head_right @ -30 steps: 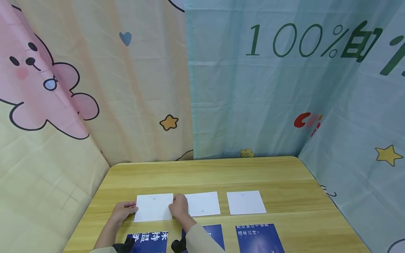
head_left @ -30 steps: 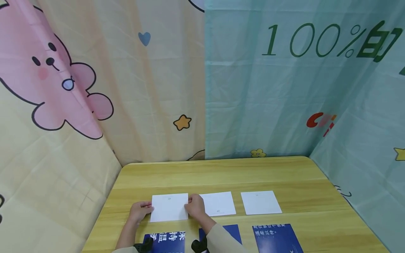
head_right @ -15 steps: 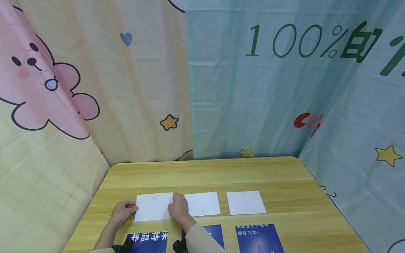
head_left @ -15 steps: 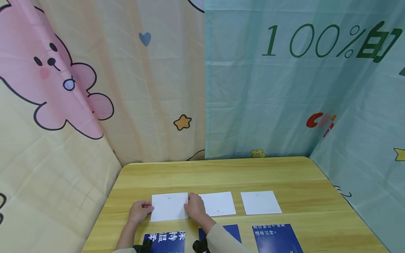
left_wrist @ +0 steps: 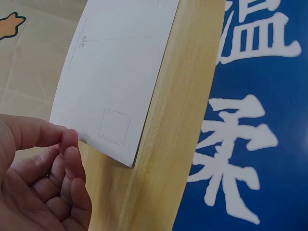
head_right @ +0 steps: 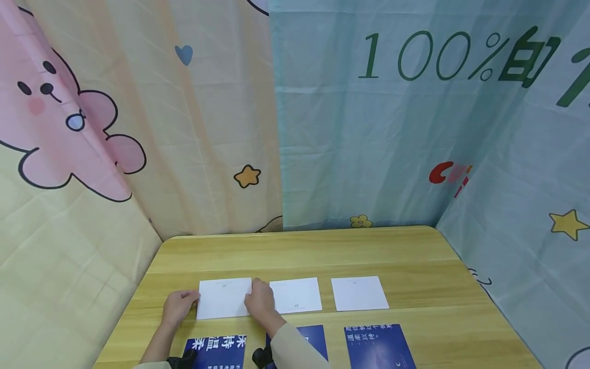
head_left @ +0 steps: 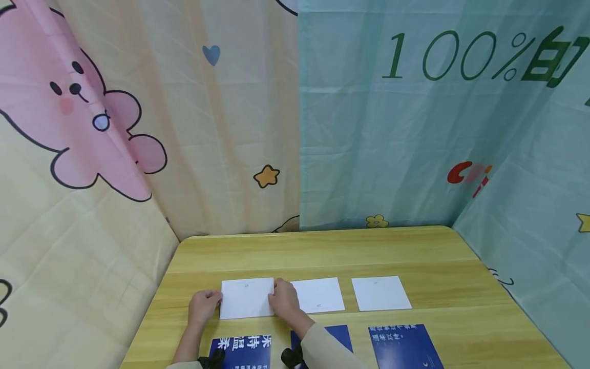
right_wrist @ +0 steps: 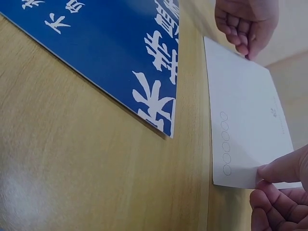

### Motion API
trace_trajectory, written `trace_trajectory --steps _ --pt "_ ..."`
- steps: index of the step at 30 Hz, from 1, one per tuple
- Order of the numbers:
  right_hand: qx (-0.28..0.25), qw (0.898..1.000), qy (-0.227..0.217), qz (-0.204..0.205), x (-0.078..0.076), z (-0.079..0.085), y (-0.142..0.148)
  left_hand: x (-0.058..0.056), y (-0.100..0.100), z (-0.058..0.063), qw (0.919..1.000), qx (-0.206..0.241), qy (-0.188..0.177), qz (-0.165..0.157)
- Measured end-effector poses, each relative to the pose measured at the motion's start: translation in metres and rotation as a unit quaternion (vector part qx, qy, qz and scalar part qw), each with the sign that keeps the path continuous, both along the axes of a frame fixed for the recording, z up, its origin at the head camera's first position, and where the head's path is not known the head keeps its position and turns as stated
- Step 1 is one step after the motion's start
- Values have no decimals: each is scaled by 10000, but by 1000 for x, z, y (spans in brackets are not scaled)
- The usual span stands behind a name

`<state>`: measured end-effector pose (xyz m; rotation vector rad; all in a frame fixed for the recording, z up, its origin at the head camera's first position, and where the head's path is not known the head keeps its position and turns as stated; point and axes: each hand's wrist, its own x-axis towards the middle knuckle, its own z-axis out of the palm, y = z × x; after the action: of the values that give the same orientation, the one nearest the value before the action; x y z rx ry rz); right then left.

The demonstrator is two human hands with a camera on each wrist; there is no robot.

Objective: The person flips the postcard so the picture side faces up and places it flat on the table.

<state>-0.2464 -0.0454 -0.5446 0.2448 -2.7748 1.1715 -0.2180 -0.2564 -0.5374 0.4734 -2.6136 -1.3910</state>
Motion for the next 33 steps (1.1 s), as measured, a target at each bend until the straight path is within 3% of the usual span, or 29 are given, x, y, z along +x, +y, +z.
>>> trace_trajectory --steps 6,21,33 --pt "-98 9999 59 59 2 4 2 0 -2 -3 9990 440 -54 38" --pt "-424 9990 -82 143 -4 8 5 -4 -2 0 9976 681 108 -51" --pt "-722 9971 -45 222 -2 10 7 -2 0 -3 9933 1077 380 149"
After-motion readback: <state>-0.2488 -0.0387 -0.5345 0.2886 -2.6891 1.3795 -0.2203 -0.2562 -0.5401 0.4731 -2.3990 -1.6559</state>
